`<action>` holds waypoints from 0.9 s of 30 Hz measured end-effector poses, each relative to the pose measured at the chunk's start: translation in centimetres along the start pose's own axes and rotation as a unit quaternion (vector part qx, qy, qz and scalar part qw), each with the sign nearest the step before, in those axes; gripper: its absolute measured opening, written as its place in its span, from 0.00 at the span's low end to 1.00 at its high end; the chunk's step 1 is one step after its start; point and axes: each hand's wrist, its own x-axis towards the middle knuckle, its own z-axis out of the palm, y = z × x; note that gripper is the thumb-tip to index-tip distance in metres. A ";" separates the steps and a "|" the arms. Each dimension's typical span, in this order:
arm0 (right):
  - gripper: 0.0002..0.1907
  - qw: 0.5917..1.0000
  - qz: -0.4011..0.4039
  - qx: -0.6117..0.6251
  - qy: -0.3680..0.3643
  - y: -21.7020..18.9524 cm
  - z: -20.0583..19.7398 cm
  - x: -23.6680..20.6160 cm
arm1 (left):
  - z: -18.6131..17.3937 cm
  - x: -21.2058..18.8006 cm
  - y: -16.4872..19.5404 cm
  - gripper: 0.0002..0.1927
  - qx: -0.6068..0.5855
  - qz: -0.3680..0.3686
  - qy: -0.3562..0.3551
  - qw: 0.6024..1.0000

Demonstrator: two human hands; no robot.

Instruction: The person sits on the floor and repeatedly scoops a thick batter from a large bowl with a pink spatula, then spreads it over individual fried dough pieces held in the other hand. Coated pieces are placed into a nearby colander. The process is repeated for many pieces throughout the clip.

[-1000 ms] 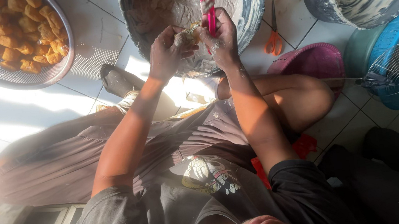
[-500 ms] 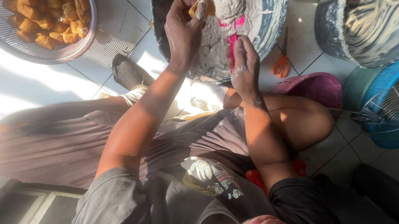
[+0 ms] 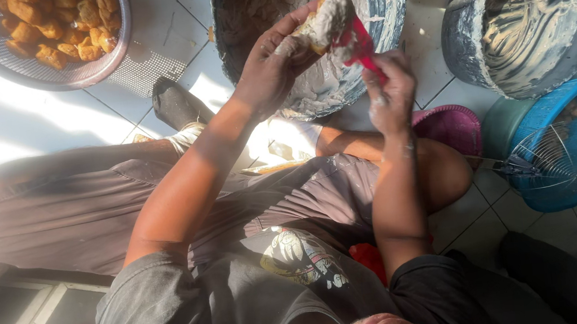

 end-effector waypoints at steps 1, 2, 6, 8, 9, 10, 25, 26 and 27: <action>0.09 1.000 0.000 -0.015 0.001 -0.4 -0.8 0.0 | -0.2 -0.1 0.2 0.30 0.006 0.005 -0.007 1.000; 0.09 1.000 0.001 -0.030 0.001 -0.9 -1.6 0.0 | -0.2 -0.2 0.4 0.31 0.011 0.010 -0.014 1.000; 0.11 0.996 0.066 0.059 0.029 -2.0 -1.5 -0.4 | 0.9 -0.9 1.0 0.38 0.050 0.049 -0.067 0.995; 0.11 0.991 0.085 0.102 0.023 -2.3 -0.6 -0.4 | 1.7 -1.2 1.2 0.40 0.079 0.014 -0.047 0.996; 0.11 0.988 0.094 0.125 0.020 -2.4 -0.2 -0.3 | 2.0 -1.3 1.4 0.42 0.095 -0.003 -0.038 0.995; 0.10 0.990 0.089 0.111 0.017 -2.6 0.0 -0.3 | 2.2 -1.3 1.5 0.42 0.083 0.000 -0.048 0.995; 0.20 0.806 0.269 0.526 -0.043 -5.6 1.6 -1.5 | 2.2 -0.6 1.9 0.27 0.220 0.160 -0.003 0.962; 0.20 0.786 0.277 0.550 -0.045 -5.7 2.5 -1.6 | 2.4 -0.6 2.3 0.26 0.219 0.163 0.006 0.962; 0.19 0.766 0.286 0.574 -0.048 -5.8 3.2 -1.7 | 2.7 -0.7 2.7 0.25 0.217 0.165 0.017 0.962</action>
